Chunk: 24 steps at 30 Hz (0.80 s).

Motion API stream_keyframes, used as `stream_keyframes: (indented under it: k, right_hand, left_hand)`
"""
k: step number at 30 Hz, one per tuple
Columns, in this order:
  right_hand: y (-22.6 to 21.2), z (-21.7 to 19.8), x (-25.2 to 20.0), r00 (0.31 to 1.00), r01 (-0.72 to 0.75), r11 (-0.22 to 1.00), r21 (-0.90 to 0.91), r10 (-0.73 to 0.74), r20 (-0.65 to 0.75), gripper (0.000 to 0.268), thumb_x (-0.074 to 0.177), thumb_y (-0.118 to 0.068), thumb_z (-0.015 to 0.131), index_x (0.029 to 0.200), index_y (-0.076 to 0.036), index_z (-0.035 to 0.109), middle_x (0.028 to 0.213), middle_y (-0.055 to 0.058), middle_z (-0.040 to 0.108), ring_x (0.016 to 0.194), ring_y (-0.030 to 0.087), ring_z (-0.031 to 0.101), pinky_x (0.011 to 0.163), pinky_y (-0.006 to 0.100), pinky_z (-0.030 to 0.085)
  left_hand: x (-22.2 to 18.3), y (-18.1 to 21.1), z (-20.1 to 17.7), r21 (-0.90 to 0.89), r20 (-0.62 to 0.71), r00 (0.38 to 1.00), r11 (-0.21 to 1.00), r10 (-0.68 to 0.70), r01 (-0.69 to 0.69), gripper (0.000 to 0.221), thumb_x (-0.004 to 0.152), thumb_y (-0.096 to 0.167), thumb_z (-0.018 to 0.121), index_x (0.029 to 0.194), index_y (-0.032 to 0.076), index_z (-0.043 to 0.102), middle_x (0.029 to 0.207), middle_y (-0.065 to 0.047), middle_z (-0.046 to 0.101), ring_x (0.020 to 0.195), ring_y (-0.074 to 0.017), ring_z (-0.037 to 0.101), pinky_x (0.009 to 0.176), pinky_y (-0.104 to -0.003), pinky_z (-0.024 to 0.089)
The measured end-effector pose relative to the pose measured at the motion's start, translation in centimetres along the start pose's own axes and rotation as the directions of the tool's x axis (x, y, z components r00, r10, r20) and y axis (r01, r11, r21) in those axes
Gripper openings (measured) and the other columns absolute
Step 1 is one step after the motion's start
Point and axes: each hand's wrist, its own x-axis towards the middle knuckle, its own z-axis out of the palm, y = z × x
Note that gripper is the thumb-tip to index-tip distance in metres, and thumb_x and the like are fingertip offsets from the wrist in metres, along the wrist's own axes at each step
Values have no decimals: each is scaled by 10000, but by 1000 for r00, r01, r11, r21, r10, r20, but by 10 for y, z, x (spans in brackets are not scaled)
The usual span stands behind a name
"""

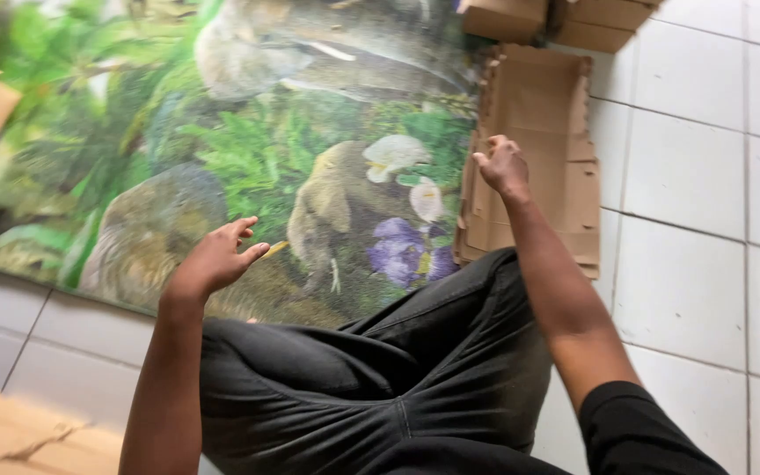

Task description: Folding flat cardboard templates into three-dimensional boxes by hand.

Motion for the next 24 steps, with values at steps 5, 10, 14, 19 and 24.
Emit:
stream_keyframes:
  k: [5,10,14,19,24]
  right_hand:
    - [55,26,1,941,-335,939,73,331,67,584,731,-500,822,1127,-98,670,1070,169,684,1064,355,659,907,452,527]
    - [20,17,-6,946,-287,953,101,265,186,699,662,-523,885,1161,-91,657,1199,184,631,1177,351,606,1025,456,469]
    - [19,12,-4,888,-435,866,249,365,280,713,626,-271,952,1195,6,624,1203,265,622,1052,396,656,644,417,621]
    - [44,34,5,860,-506,744,437,393,327,641,682,-149,907,1206,40,589,1099,282,626,838,359,701,627,409,629]
    - [71,48,15,880,-471,855,215,441,174,402,682,-55,773,1073,-5,698,1018,249,674,830,442,688,519,498,628]
  left_hand:
    - [112,-64,87,182,192,978,982,-82,47,554,934,364,586,1391,56,535,1216,-268,668,1205,-432,588,1052,-537,437]
    - [118,-84,114,270,373,902,956,-217,118,615,919,395,595,1425,54,516,1366,-297,577,1323,-428,505,1122,-529,386]
    - [104,-79,102,208,298,937,970,-182,122,653,911,492,574,1465,164,465,1278,-197,663,1263,-376,566,1073,-506,435]
    - [84,-65,81,181,236,955,973,-182,140,676,915,507,571,1490,181,426,1206,-142,713,1225,-345,600,1036,-497,463]
    - [74,-48,75,191,257,947,971,-193,146,669,927,469,561,1499,155,412,1236,-163,699,1257,-365,575,1071,-513,431]
